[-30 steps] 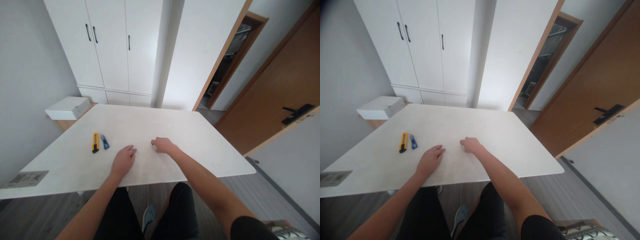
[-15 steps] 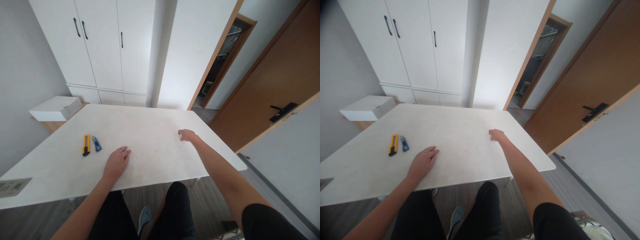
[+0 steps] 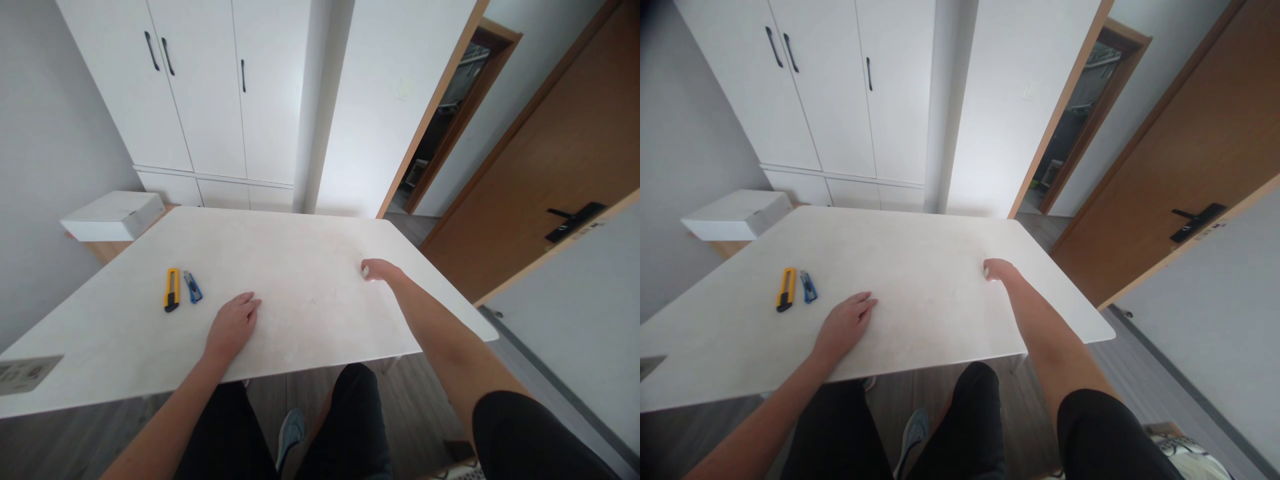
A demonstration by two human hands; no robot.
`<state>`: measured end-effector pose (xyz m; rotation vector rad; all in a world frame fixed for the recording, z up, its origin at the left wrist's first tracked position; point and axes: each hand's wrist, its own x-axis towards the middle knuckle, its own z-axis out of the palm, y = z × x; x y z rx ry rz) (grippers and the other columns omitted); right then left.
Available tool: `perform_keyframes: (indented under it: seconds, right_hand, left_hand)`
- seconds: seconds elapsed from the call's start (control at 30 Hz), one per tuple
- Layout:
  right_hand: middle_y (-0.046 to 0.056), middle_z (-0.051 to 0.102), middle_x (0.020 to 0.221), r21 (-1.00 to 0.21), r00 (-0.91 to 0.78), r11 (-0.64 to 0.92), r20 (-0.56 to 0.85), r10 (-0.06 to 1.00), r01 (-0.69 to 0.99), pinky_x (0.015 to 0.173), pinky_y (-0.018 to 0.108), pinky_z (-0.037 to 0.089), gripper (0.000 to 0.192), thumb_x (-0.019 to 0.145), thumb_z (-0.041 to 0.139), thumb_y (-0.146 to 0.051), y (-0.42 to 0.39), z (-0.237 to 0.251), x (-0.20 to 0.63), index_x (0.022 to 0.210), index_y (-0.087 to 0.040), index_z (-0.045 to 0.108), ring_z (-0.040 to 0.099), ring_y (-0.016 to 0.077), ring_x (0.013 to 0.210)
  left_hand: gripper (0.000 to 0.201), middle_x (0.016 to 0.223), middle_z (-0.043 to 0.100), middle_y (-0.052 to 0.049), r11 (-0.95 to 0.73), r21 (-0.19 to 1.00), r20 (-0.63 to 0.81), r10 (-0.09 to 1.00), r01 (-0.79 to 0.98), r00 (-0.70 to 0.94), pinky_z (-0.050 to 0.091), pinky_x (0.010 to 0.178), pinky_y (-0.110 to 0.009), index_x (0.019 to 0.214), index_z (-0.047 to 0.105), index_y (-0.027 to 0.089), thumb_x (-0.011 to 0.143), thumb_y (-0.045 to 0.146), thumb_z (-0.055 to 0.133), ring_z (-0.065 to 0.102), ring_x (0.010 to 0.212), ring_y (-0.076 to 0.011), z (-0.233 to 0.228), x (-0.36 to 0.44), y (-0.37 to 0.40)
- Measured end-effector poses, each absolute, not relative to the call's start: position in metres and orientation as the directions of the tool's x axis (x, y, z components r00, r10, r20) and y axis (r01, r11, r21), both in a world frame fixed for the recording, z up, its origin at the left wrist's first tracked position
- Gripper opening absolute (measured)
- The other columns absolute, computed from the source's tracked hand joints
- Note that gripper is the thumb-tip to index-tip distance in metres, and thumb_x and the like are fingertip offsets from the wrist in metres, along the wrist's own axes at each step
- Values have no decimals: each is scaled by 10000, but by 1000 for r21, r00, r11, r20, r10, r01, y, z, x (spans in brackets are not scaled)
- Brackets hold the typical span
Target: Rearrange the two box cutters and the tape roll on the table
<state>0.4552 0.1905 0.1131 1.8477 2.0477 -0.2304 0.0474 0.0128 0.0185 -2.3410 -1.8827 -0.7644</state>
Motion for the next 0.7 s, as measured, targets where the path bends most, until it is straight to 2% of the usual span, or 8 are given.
perform_keyframes:
  seconds: [0.13, 0.23, 0.33, 0.4, 0.47, 0.57, 0.67, 0.7]
  right_hand:
    - [71, 653, 1192, 138, -39, 99, -386, 922, 985, 757, 295, 483, 685, 703, 783, -277, 183, 121, 454, 1338, -257, 527, 632, 248, 1021]
    - [161, 596, 1258, 187, 18, 55, -367, 930, 981, 768, 350, 498, 780, 682, 810, -311, 174, 131, 443, 1373, -189, 470, 623, 298, 1055]
    - [211, 579, 1235, 212, 13, 44, -263, 965, 976, 784, 372, 496, 565, 772, 730, -280, 168, 138, 408, 1284, -144, 534, 628, 302, 1052]
    - [181, 616, 1195, 143, -139, 168, -195, 971, 975, 831, 353, 478, 363, 854, 643, -268, 163, 141, 365, 1199, -162, 598, 622, 274, 1074]
    - [132, 668, 1146, 18, -364, 372, -169, 916, 928, 867, 323, 456, 250, 902, 585, -270, 154, 142, 310, 1125, -181, 651, 621, 240, 1073]
    - [80, 724, 1040, -170, -627, 605, -146, 765, 778, 847, 273, 447, 196, 903, 566, -257, 132, 138, 211, 998, -176, 717, 646, 193, 979]
    - [64, 745, 982, -278, -740, 692, -128, 660, 666, 791, 251, 460, 222, 887, 535, -224, 104, 128, 114, 931, -181, 748, 664, 183, 935]
    - [71, 745, 996, -292, -745, 694, -116, 657, 658, 791, 257, 468, 239, 891, 519, -228, 96, 124, 85, 929, -182, 751, 667, 193, 949]
  left_hand:
    - [395, 1265, 672, -123, -257, 286, 405, 906, 923, 127, 463, 1065, -442, 1099, 744, 177, 924, 275, 404, 623, 1176, -268, 18, 47, 13]
    - [377, 1263, 674, -121, -238, 266, 388, 913, 934, 122, 462, 1066, -428, 1098, 744, 181, 921, 240, 415, 622, 1178, -258, 21, 50, 12]
    - [354, 1269, 672, -109, -208, 251, 352, 929, 945, 112, 458, 1067, -409, 1107, 737, 194, 922, 207, 436, 614, 1188, -239, 25, 53, 10]
    - [337, 1290, 660, -111, -196, 268, 334, 937, 943, 99, 446, 1075, -402, 1121, 730, 192, 919, 194, 460, 599, 1208, -235, 27, 54, 10]
    - [327, 1302, 652, -113, -187, 296, 328, 941, 937, 84, 434, 1082, -402, 1127, 726, 191, 914, 185, 477, 588, 1221, -236, 28, 55, 9]
    - [309, 1298, 648, -129, -202, 333, 348, 934, 921, 78, 430, 1075, -410, 1097, 727, 184, 905, 168, 485, 580, 1224, -247, 26, 55, 9]
    - [285, 1171, 698, -142, -219, 377, 379, 923, 900, 66, 447, 1037, -442, 1054, 718, 162, 897, 163, 480, 609, 1159, -269, 16, 55, 9]
    - [289, 1139, 706, -144, -217, 391, 388, 920, 895, 54, 449, 1028, -458, 1073, 706, 151, 898, 168, 476, 614, 1145, -279, 10, 54, 10]
